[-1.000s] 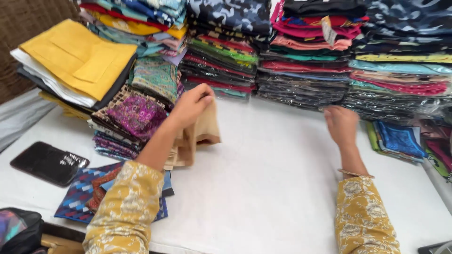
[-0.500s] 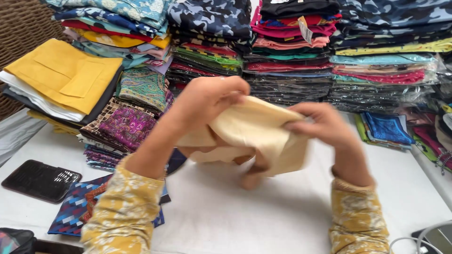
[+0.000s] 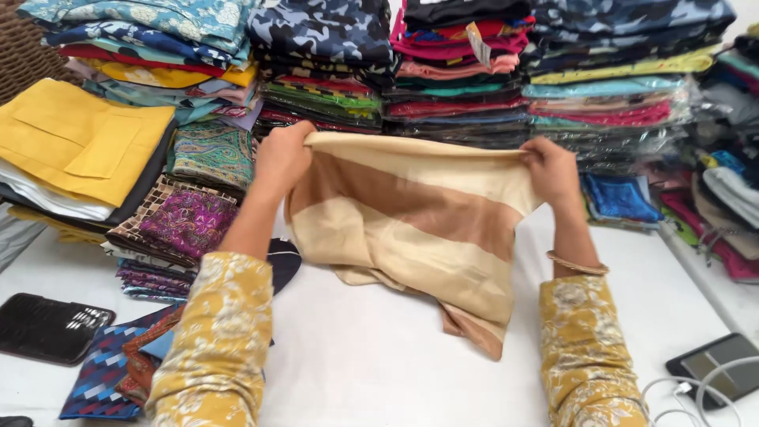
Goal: The person folds several different patterned fabrics on a white table. They unfold each fabric, smooth it out, and fold it into a neat rectangle before placing it on a growing stack. The fabrics include a brown checkered piece, a purple floral piece, a green striped piece, a blue checkered piece, a pink floral piece, a blue shiny piece, and a beige piece.
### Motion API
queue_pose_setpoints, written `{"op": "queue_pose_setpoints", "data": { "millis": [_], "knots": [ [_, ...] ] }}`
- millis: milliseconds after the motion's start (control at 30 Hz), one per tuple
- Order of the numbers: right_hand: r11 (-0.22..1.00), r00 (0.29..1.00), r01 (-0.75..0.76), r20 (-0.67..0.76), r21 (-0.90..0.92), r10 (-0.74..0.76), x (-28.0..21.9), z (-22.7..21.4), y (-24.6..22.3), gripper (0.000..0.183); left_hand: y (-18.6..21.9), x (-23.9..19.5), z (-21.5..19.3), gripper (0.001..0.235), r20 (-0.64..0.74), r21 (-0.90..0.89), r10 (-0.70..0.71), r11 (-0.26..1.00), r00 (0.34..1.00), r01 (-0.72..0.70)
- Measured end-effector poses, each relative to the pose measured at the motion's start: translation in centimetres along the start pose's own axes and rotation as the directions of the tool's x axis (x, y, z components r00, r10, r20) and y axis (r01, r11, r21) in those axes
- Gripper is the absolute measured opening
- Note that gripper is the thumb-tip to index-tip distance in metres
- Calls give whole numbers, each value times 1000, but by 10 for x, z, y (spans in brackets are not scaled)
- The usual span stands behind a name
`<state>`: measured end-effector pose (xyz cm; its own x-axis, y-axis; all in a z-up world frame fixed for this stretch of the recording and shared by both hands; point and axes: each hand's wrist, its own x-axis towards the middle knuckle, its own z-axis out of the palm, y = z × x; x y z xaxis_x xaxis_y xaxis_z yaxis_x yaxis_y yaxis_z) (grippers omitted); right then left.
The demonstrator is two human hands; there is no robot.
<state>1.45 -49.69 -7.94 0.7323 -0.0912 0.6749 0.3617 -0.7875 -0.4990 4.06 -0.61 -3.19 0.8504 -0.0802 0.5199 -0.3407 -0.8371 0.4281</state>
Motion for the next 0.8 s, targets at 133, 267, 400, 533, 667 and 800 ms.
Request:
{"op": "queue_pose_setpoints", "data": {
  "millis": [133,267,400,533,667,800],
  "knots": [
    [984,955,174,-237,-45,-180,36,-36,-12,18,19,33,1,34,-406,-317,-1,938,914,-139],
    [944,750,327,-597,-39,-285,59,-126,-16,14,73,15,-66,41,-695,-302,238,759,679,-576],
    [945,806,221,-591,241,-37,24,-176,-43,26,89,-36,-125,32,-683,-189,388,725,619,-663],
    [915,949,290,-211,280,-237,-54,-188,-85,4,63,-63,-132,33,-471,-225,369,828,801,-514],
    [988,927,145,341,55,-155,-74,-194,-100,20,37,-72,-125,49,67,-355,267,907,961,-227],
    [988,667,151,735,25,-120,-86,-197,-119,40,21,-82,-120,56,400,-355,475,869,784,-345]
  ]
}}
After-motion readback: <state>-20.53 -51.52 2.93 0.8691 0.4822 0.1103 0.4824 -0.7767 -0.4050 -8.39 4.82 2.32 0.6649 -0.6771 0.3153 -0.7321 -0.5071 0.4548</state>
